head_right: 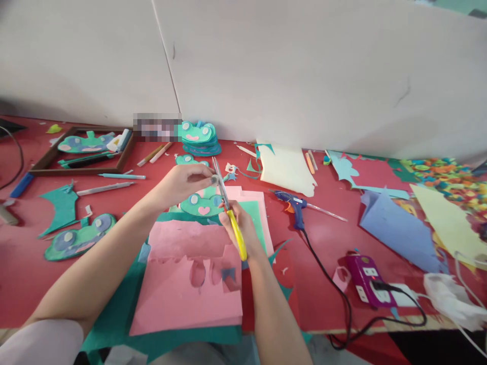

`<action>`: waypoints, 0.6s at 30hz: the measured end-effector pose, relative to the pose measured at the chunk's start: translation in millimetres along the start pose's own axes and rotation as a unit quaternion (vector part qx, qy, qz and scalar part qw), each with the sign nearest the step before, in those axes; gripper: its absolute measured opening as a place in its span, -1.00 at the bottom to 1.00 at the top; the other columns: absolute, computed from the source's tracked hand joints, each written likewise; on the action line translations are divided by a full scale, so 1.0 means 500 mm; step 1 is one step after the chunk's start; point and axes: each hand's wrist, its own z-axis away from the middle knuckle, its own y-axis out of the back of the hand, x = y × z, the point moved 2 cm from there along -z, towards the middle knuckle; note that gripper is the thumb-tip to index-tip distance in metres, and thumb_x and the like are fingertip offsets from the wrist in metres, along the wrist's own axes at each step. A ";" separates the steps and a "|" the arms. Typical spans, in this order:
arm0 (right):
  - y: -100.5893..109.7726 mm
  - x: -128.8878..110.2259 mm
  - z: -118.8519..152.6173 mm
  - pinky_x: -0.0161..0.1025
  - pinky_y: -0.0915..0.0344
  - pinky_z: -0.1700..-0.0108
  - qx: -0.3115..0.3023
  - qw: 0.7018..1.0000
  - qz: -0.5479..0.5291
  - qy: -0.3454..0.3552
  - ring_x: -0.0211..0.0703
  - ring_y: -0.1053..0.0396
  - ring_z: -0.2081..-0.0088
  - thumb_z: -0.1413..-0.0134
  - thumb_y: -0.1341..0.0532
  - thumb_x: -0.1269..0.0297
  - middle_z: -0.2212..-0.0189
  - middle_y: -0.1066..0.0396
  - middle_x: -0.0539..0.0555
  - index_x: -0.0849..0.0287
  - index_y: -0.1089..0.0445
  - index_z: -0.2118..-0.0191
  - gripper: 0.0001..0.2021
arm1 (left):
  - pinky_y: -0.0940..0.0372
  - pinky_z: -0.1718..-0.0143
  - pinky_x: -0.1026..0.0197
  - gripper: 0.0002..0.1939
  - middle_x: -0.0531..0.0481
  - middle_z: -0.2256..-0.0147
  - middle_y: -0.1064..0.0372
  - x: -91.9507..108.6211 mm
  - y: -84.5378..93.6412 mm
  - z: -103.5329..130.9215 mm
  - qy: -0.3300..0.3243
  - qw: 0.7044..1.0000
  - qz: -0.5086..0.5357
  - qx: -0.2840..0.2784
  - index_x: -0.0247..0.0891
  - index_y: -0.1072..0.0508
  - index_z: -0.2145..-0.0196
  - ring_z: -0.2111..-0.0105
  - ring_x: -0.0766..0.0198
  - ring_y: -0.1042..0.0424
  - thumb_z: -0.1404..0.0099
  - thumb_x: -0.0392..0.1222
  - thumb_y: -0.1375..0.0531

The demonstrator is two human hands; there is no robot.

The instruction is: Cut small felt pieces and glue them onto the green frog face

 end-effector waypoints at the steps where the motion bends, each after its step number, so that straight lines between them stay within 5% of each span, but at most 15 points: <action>1: 0.000 -0.002 0.000 -0.38 0.00 0.60 0.001 1.000 0.002 0.001 -0.41 0.02 0.62 -0.11 -0.04 -0.16 0.49 -0.13 -0.07 0.14 -0.26 0.11 -0.54 | -0.30 0.32 0.30 -0.82 -0.01 0.37 -0.45 0.001 0.001 0.000 0.002 1.000 0.001 -0.002 -0.30 -0.43 0.43 0.37 0.30 -0.43 -0.16 -0.12 -0.18; 18: -0.007 -0.026 0.002 -0.42 0.06 0.71 0.095 0.991 -0.086 -0.027 -0.45 0.08 0.76 -0.12 -0.04 -0.17 0.68 0.01 -0.20 0.12 -0.20 0.20 -0.58 | -0.36 0.35 0.28 -0.84 -0.02 0.40 -0.48 -0.009 0.008 0.001 0.017 0.997 0.067 0.043 -0.28 -0.38 0.39 0.36 0.26 -0.50 -0.12 -0.15 -0.26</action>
